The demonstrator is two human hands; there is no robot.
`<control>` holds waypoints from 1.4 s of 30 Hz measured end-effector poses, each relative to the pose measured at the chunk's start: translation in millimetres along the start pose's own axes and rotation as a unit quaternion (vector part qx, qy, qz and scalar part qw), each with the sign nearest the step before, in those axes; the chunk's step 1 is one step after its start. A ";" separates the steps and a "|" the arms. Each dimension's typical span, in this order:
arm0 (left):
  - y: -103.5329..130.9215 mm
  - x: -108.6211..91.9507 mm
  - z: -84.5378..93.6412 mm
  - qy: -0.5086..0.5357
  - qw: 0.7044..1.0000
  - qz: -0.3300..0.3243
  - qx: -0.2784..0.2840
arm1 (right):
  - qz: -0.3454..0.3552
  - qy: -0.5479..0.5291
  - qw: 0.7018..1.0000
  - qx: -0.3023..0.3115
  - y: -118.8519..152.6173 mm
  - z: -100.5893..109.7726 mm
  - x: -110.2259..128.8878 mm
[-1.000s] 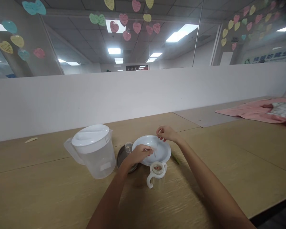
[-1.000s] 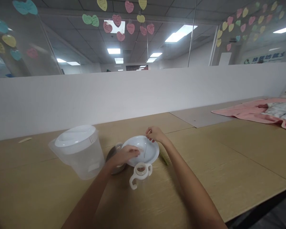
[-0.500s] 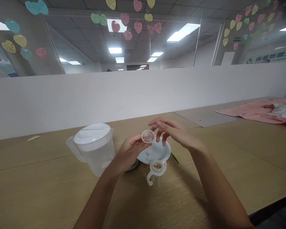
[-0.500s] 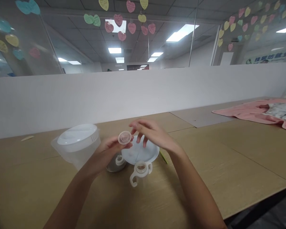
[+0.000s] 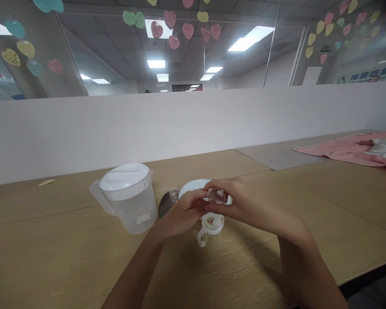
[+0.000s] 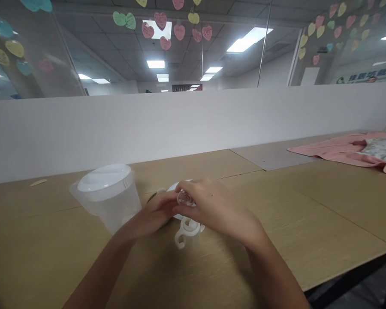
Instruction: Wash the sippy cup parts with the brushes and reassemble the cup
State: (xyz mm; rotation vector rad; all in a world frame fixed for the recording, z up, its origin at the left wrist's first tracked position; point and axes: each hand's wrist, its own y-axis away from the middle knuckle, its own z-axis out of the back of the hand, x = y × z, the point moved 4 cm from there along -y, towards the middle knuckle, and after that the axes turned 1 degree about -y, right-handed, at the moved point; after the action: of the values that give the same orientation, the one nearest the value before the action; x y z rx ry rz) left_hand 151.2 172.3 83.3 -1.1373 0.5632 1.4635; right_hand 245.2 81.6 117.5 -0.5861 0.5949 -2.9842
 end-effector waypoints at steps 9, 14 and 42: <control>3.1 11.9 17.7 -0.197 0.979 0.041 -0.022 | -0.030 0.037 0.999 0.018 -5.5 -2.6 -8.9; 13.8 45.4 56.0 -0.534 0.809 0.236 -0.063 | -0.066 0.078 0.989 0.109 -13.2 -19.5 -17.8; 24.8 -27.9 30.0 -0.596 0.770 -0.091 -0.209 | 0.002 -0.063 0.991 -0.114 -51.8 -55.8 -16.2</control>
State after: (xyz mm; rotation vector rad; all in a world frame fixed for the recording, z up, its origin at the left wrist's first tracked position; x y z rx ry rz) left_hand 115.0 178.4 113.9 -0.3376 -0.7801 1.8253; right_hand 241.1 151.6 83.6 -0.7799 0.9315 -2.8666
